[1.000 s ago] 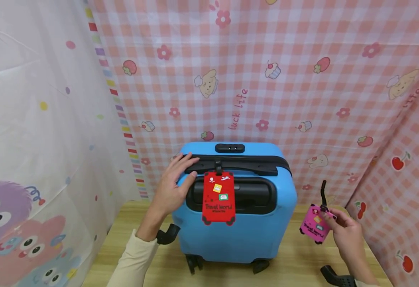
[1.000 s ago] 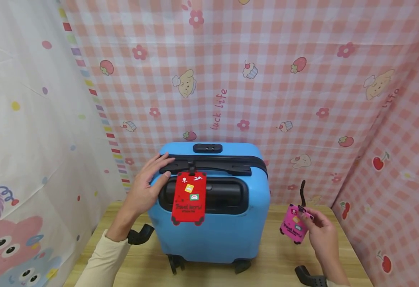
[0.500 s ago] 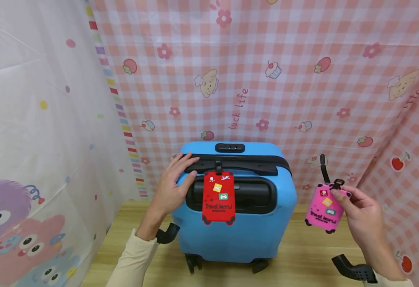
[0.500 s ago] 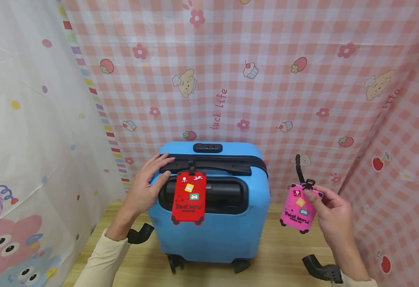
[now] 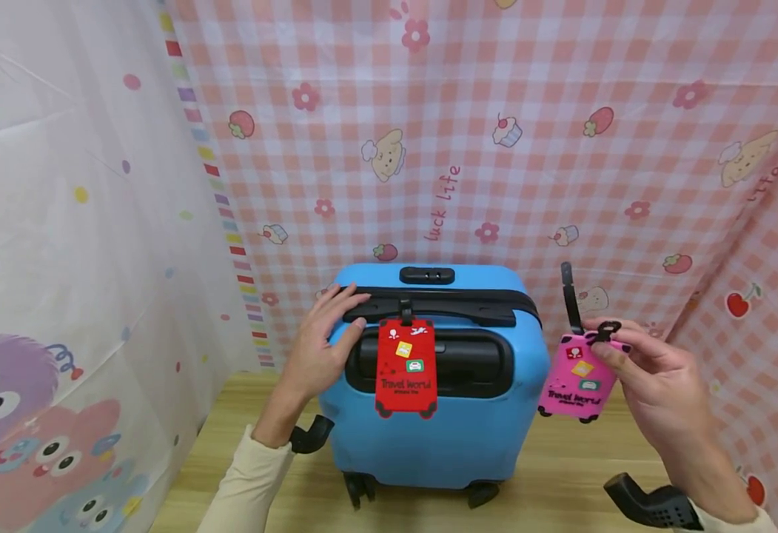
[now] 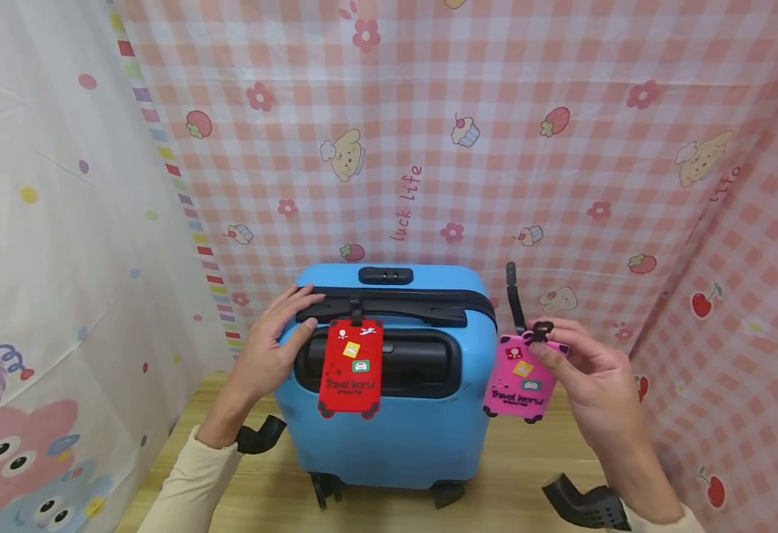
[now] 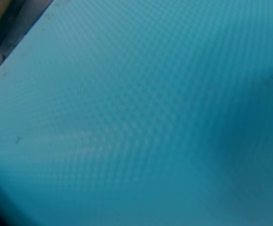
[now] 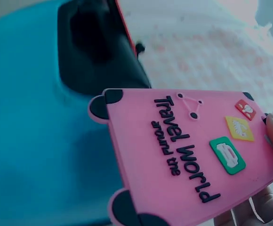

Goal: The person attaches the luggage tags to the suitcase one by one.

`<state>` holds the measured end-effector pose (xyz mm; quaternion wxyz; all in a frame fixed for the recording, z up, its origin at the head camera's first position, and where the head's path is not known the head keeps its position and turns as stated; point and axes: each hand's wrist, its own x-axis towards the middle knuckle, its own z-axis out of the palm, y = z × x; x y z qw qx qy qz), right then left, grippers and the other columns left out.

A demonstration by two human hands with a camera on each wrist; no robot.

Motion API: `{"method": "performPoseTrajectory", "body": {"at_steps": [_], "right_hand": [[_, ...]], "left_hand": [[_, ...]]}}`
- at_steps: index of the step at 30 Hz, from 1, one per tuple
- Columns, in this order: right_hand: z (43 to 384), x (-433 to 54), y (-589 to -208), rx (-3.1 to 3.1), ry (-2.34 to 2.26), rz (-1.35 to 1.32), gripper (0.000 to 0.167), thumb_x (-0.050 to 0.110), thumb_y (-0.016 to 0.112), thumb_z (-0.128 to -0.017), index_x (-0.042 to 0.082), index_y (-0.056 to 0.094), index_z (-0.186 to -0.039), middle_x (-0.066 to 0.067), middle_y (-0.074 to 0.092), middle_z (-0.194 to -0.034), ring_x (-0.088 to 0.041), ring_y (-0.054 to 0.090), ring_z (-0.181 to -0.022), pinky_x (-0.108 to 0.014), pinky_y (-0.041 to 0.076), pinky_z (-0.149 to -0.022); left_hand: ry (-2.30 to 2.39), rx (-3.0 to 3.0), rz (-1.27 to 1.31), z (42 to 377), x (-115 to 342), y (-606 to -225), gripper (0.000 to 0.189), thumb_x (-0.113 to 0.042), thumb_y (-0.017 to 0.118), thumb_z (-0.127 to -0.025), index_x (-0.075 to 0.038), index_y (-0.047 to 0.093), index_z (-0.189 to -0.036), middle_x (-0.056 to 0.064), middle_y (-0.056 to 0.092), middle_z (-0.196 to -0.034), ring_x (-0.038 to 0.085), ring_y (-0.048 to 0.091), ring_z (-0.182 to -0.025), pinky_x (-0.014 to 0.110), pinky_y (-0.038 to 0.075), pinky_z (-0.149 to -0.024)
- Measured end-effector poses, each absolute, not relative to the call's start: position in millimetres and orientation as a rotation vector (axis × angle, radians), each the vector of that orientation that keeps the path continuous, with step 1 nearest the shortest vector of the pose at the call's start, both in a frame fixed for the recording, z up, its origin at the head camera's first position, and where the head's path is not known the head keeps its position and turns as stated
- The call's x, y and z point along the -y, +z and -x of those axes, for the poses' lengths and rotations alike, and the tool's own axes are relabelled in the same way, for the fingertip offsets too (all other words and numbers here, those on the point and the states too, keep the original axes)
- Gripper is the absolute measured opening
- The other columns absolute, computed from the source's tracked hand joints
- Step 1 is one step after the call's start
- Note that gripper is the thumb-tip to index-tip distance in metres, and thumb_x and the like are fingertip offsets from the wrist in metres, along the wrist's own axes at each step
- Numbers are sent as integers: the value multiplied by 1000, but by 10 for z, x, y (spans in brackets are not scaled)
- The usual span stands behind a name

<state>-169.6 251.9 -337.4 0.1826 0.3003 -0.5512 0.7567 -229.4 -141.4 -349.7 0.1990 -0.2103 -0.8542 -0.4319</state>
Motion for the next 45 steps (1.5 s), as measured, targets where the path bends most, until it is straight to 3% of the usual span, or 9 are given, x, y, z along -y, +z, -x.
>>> {"method": "performPoseTrajectory", "body": {"at_steps": [4, 10, 15, 20, 26, 32, 36, 39, 45], "right_hand": [[1634, -2377, -3261, 1766, 2071, -840, 25, -16, 49, -95, -12, 66, -113, -12, 67, -124, -21, 59, -119, -22, 54, -89], [1531, -2175, -3148, 2046, 2030, -790, 23, -9, 52, -97, -8, 66, -115, -6, 66, -128, -16, 67, -108, -23, 57, -77], [1466, -2019, -3090, 2268, 2020, -673, 22, 3, 58, -99, -4, 67, -118, -2, 67, -129, -15, 65, -113, -26, 57, -79], [1477, -1907, -3065, 2443, 1944, -541, 26, 15, 62, -98, 0, 69, -119, 3, 71, -120, -17, 68, -100, -29, 58, -74], [1522, -1789, -3026, 2528, 1939, -347, 35, 28, 66, -96, 2, 68, -121, -6, 73, -113, -21, 67, -88, -32, 58, -73], [1580, -1670, -2918, 2534, 1942, -143, 43, 33, 68, -94, 2, 65, -124, -7, 71, -97, -20, 66, -85, -30, 58, -74], [1610, -1575, -2866, 2528, 1879, -135, 44, 33, 69, -94, 3, 65, -125, -6, 68, -98, -20, 62, -88, -29, 56, -72], [1626, -1506, -2855, 2531, 1790, -166, 41, 33, 70, -93, 5, 68, -122, -9, 66, -99, -22, 62, -85, -29, 55, -69], [1665, -1453, -2835, 2521, 1737, -230, 36, 33, 70, -93, 7, 71, -117, -11, 67, -93, -23, 63, -79, -29, 54, -65]], "left_hand": [[-1211, 2390, 585, 2290, 1415, -3500, 38, -30, 53, -101, -21, 59, -138, 2, 42, -155, 25, 23, -149, 63, 18, -116], [-1213, 2384, 590, 2291, 1413, -3497, 38, -30, 53, -101, -20, 59, -138, 2, 42, -155, 25, 23, -149, 63, 19, -116], [-1213, 2386, 589, 2288, 1415, -3500, 38, -30, 54, -101, -20, 59, -137, 2, 42, -155, 25, 24, -149, 64, 19, -116], [-1221, 2380, 594, 2287, 1410, -3493, 38, -30, 54, -101, -21, 60, -137, 2, 42, -155, 25, 23, -149, 64, 19, -116], [-1219, 2385, 593, 2286, 1417, -3499, 38, -30, 54, -101, -21, 60, -137, 2, 42, -155, 25, 24, -149, 64, 20, -115], [-1211, 2427, 610, 2275, 1435, -3434, 38, -29, 54, -101, -20, 59, -137, 3, 40, -156, 27, 22, -150, 64, 19, -116], [-1200, 2523, 652, 2245, 1465, -3299, 39, -25, 55, -101, -15, 58, -138, 9, 36, -158, 33, 18, -150, 65, 17, -116], [-1174, 2617, 676, 2218, 1453, -3163, 40, -22, 54, -101, -13, 56, -139, 13, 36, -157, 36, 20, -149, 66, 19, -115], [-1095, 2737, 705, 2185, 1351, -2984, 42, -33, 53, -102, -15, 56, -140, 7, 49, -147, 29, 41, -136, 56, 41, -107]]}}
